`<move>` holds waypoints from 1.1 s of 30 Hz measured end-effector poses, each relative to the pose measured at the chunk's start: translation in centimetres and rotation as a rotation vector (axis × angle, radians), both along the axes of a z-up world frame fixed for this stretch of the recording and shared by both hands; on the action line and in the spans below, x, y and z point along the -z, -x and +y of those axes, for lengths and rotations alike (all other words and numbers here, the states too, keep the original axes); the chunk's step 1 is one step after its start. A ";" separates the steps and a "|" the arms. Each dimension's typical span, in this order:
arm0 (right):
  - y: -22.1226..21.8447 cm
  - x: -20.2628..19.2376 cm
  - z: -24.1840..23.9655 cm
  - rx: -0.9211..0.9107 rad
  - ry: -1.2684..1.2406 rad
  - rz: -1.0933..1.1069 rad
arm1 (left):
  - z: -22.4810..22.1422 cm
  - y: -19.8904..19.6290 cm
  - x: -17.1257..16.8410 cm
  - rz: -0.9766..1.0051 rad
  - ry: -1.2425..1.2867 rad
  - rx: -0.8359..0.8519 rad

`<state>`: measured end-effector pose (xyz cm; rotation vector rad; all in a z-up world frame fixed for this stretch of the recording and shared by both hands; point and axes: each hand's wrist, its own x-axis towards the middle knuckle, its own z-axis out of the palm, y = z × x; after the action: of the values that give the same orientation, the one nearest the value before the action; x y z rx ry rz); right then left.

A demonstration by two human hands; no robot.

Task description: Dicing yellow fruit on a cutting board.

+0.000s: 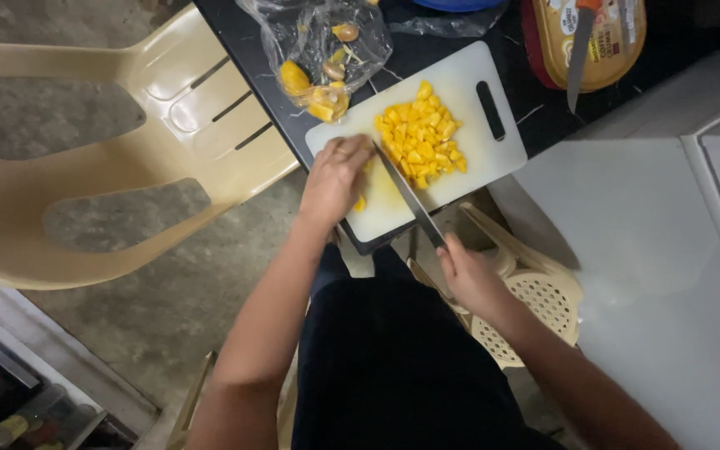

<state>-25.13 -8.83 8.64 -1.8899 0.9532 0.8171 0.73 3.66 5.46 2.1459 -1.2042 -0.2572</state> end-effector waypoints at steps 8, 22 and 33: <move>2.5 2.3 2.2 -0.021 0.087 -0.248 | 1.0 1.1 5.2 0.157 -0.034 -0.029; -4.2 3.1 1.8 -0.132 0.040 0.008 | 0.3 1.4 4.1 0.268 0.048 -0.346; -1.4 3.5 -0.4 -0.042 0.069 -0.142 | 0.0 0.8 5.4 0.319 -0.106 -0.359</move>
<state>-23.68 -9.27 5.18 -2.0051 0.8660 0.6716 -0.12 3.63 0.09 2.2589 -0.6259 -0.4900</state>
